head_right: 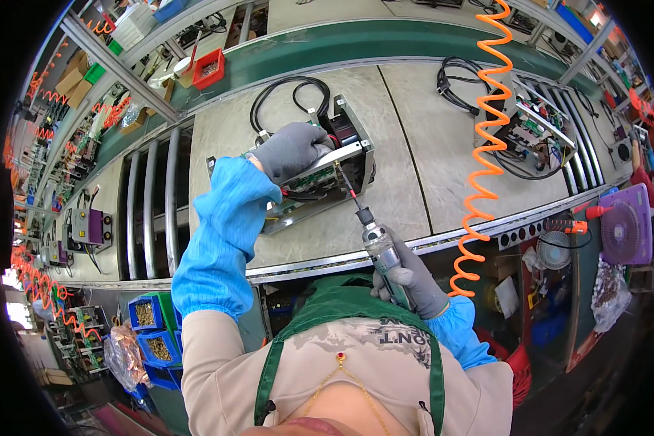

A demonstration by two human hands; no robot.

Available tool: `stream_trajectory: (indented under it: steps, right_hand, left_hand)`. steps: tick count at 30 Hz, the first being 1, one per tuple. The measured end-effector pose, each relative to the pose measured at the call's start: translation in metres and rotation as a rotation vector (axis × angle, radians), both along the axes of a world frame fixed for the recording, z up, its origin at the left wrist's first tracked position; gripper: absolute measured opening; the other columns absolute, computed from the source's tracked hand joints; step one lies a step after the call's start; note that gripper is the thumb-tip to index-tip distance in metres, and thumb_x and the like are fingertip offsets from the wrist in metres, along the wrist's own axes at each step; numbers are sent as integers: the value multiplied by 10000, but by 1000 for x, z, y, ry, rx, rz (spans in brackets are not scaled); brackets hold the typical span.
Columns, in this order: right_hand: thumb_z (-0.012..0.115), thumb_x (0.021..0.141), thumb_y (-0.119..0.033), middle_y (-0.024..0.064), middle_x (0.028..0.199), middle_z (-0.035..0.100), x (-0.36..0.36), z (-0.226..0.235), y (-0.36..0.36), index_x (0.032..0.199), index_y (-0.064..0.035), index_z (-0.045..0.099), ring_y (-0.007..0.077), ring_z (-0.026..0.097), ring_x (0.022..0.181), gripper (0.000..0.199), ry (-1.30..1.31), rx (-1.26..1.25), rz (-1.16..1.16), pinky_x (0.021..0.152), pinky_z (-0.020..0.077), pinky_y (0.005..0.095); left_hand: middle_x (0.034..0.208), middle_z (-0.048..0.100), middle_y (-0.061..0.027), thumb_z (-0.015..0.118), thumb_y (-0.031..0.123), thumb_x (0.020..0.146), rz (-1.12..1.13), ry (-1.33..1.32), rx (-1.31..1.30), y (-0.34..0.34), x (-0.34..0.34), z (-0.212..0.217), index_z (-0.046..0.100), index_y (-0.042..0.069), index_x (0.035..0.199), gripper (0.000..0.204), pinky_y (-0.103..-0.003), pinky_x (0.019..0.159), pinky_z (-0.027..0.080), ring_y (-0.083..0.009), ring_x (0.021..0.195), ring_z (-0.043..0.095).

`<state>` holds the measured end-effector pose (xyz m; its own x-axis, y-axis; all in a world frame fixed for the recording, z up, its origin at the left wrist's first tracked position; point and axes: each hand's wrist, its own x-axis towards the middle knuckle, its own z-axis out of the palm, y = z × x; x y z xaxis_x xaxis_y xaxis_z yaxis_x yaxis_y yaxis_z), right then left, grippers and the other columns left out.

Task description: Assembling an industrial electronic unit by mounting circuit boards and securing components with an electric screwdriver.

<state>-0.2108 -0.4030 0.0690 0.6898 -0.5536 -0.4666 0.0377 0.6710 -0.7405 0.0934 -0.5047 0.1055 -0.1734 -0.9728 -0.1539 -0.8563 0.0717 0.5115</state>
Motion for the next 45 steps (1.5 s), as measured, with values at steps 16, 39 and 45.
stream_trajectory:
  steps: [16, 39, 45]
  right_hand:
    - [744, 621, -411, 109, 753, 569, 1, -3, 4, 1501, -158, 120, 160, 589, 569, 1108, -23, 7, -16, 638, 544, 313]
    - [599, 697, -222, 135, 779, 562, 8, 22, 20, 1508, -219, 100, 169, 576, 578, 952, -17, 20, -76, 560, 522, 334]
    - [594, 711, -229, 132, 801, 555, 12, 18, 23, 1506, -222, 104, 174, 569, 571, 934, 7, -25, -68, 563, 531, 351]
  left_hand:
    - [948, 682, -154, 603, 180, 769, -21, 203, 127, 8, 7, 7, 677, 82, 1077, 332, -352, 827, 488, -277, 921, 640]
    - [926, 679, -171, 674, 227, 759, 79, 175, -72, 19, -9, -13, 672, 28, 986, 301, -355, 798, 500, -280, 874, 655]
    - [871, 666, -112, 570, 254, 890, 106, 318, 32, 6, 0, -9, 666, 16, 1013, 285, -322, 752, 463, -179, 797, 597]
